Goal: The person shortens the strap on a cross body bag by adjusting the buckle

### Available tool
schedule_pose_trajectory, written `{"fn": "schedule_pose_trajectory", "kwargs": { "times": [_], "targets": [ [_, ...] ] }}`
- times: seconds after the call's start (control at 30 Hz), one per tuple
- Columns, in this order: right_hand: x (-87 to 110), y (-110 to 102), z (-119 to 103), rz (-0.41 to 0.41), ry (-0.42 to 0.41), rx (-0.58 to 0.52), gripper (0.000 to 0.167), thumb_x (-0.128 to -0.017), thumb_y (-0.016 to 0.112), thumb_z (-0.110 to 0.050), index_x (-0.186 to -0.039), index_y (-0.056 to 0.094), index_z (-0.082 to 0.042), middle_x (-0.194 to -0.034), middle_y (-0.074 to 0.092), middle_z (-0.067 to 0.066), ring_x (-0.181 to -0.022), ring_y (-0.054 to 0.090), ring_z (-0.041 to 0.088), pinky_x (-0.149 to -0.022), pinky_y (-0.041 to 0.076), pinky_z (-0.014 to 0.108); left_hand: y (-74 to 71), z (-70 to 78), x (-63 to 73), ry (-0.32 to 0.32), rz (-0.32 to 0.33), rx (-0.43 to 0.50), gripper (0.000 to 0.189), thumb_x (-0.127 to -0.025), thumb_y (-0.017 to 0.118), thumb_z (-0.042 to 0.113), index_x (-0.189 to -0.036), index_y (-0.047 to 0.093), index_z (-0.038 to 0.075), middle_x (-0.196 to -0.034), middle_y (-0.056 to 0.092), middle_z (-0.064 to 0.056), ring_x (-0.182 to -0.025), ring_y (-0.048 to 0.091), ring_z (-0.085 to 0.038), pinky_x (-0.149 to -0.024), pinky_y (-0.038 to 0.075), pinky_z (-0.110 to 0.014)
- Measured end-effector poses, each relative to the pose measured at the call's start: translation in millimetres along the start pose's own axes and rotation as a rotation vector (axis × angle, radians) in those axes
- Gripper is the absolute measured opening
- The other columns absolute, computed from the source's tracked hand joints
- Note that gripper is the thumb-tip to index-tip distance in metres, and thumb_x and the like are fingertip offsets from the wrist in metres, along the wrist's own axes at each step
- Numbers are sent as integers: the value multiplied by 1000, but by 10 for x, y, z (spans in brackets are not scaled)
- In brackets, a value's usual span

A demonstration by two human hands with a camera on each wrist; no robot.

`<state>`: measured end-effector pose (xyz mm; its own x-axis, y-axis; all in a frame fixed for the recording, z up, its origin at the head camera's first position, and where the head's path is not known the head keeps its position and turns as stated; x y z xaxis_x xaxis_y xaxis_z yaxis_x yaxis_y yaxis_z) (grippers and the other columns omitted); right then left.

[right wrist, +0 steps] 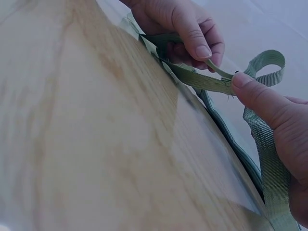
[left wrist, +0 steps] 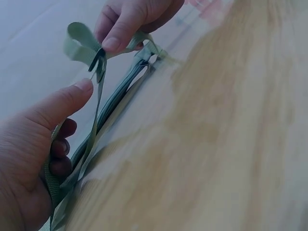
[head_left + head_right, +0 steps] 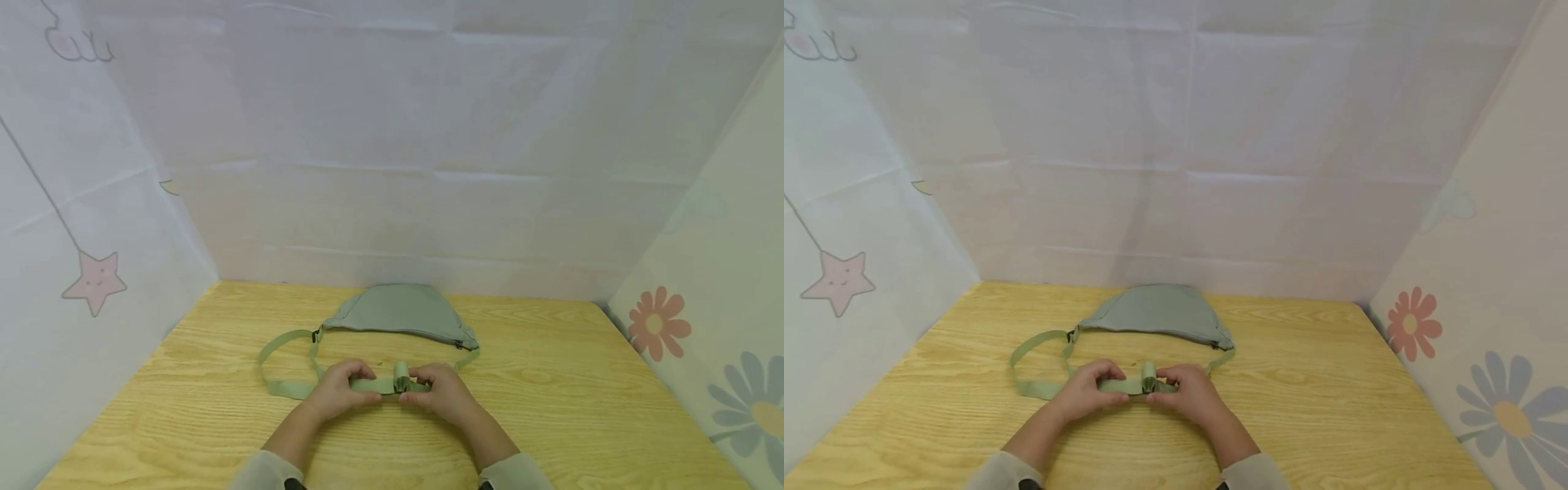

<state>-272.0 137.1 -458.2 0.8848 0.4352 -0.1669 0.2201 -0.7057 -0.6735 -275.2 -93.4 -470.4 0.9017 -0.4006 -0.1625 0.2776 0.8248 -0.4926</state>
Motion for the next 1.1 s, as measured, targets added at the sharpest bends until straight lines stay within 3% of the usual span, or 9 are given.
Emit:
{"fn": "schedule_pose_trajectory", "kwargs": {
  "times": [0.23,0.43,0.7,1.1],
  "targets": [
    [-3,-3,4,-1,19,-28,49,-78,81,-33,-117,71,-5,-81,63,-3,-63,50,3,-56,46,22,-144,-68,75,-24,29,-22,28,-78,84,26,-99,69,13,-100,67,1,-89,56,-7,-80,47,-24],
    [1,7,-4,3,-19,-9,48,-79,81,-34,-116,72,-5,-82,64,-3,-65,47,1,-57,45,21,-187,-87,105,-34,4,-5,28,-78,83,26,-99,69,13,-99,65,0,-89,54,-8,-80,47,-24],
    [12,-20,5,-22,67,-28,51,-80,79,-36,-121,69,-6,-93,61,0,-79,47,11,-65,44,23,-294,-155,130,-64,40,-30,27,-78,83,26,-98,70,14,-102,67,0,-92,56,-9,-83,47,-25],
    [7,-13,24,-32,50,-8,49,-82,78,-37,-121,69,-9,-95,63,-2,-77,46,9,-65,43,23,-395,-211,180,-58,45,-58,28,-79,82,27,-98,70,12,-102,67,-1,-93,56,-8,-84,47,-24]
  ]
}}
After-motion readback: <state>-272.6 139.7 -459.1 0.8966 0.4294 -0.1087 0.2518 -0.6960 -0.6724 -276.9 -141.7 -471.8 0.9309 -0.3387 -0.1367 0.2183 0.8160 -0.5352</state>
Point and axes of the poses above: each hand's wrist, its own x-axis away from the middle knuckle, its own y-axis out of the palm, z = x × y, the point moved 2 cm from there along -x, towards the middle knuckle
